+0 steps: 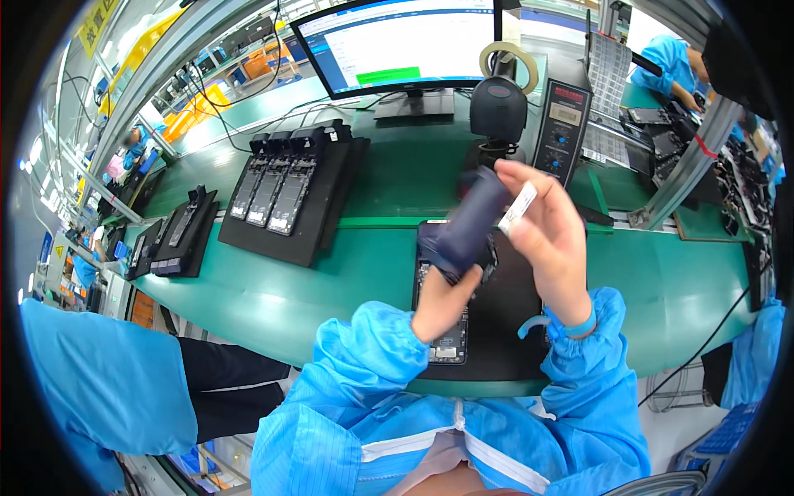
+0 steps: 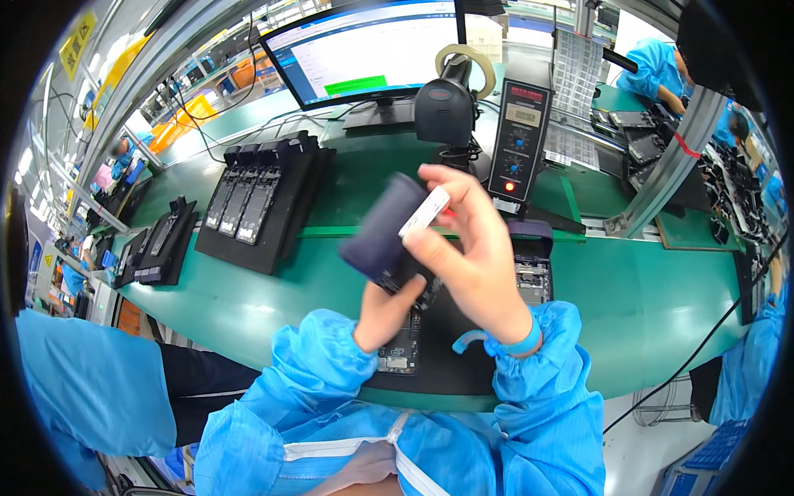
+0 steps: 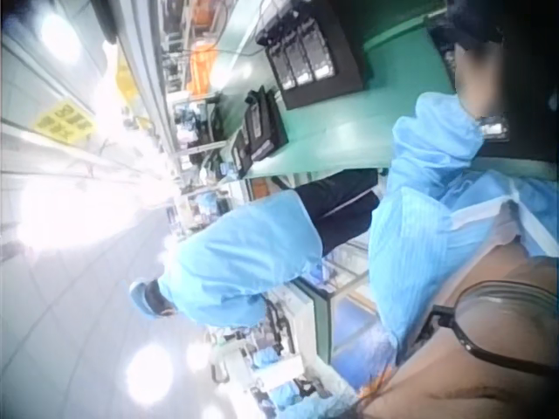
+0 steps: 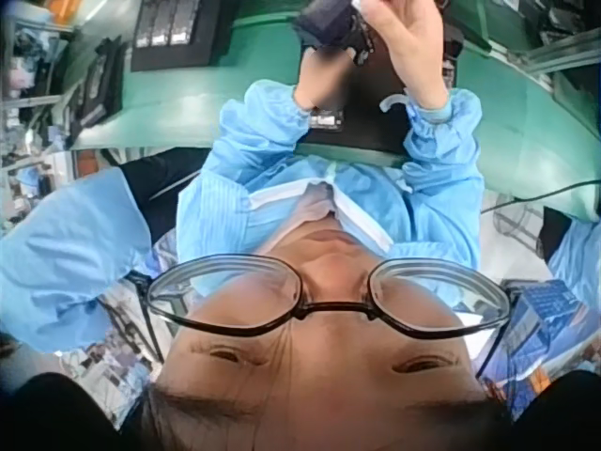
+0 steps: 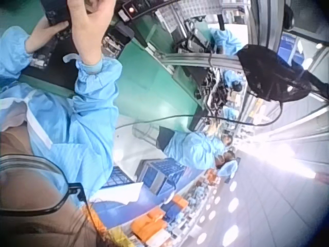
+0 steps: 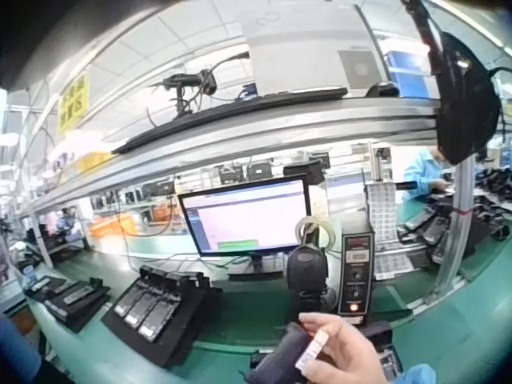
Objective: The person assembles electronic devices by placing purple plastic casings onto circuit boards. They repeatedly pick up a casing, align it with a board on a black tray, and press it into place. The person handles multiple units sequentially, moving from one tray to another as they complete the assembly.
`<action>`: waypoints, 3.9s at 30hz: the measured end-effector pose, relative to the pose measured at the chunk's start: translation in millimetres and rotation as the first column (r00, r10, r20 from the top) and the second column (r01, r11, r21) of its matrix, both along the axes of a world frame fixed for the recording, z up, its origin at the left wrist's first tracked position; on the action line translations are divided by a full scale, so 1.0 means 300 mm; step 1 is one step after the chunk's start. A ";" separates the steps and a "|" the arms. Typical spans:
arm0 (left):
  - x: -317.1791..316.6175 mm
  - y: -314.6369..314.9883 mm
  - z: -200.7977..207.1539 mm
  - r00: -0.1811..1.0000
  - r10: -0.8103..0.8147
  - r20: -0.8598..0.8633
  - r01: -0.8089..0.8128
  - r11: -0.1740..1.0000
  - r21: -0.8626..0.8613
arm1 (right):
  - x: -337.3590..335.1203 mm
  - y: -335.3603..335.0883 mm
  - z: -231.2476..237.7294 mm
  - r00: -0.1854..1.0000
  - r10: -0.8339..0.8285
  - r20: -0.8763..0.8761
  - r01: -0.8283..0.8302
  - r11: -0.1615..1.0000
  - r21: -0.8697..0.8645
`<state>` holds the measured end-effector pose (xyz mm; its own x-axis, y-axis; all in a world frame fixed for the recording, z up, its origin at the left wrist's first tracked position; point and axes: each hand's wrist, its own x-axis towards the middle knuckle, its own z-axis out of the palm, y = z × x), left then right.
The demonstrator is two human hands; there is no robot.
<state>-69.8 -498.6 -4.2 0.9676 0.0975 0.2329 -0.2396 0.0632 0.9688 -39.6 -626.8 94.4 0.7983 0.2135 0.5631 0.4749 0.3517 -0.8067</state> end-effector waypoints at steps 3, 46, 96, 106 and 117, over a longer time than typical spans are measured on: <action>-0.011 -0.001 -0.069 0.999 -0.024 0.023 0.021 0.992 0.127 | -0.027 0.039 -0.015 0.983 0.111 -0.149 -0.111 0.994 0.011; -0.083 -0.011 -0.034 0.868 -0.436 -0.237 0.402 0.898 -0.178 | 0.402 -0.497 -0.305 0.923 -0.383 -0.044 0.094 0.335 -0.937; 0.354 0.113 0.074 0.977 -0.179 -0.115 0.052 0.724 -0.688 | 0.291 -0.131 -0.099 0.912 -0.339 -0.233 0.405 0.840 0.361; 0.115 0.013 0.164 0.919 -0.254 0.301 0.155 0.936 0.316 | -0.065 -0.053 0.049 0.960 -0.116 0.255 0.112 0.993 0.028; 0.076 0.022 0.229 0.896 -0.348 0.275 0.189 0.860 0.473 | -0.080 -0.058 0.046 0.934 -0.100 0.343 0.115 0.993 -0.021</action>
<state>-47.0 -492.0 64.7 0.7924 -0.3396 0.5068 -0.5912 -0.2226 0.7752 -63.5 -644.3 108.2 0.5792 0.1653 0.7983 0.7571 0.2539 -0.6019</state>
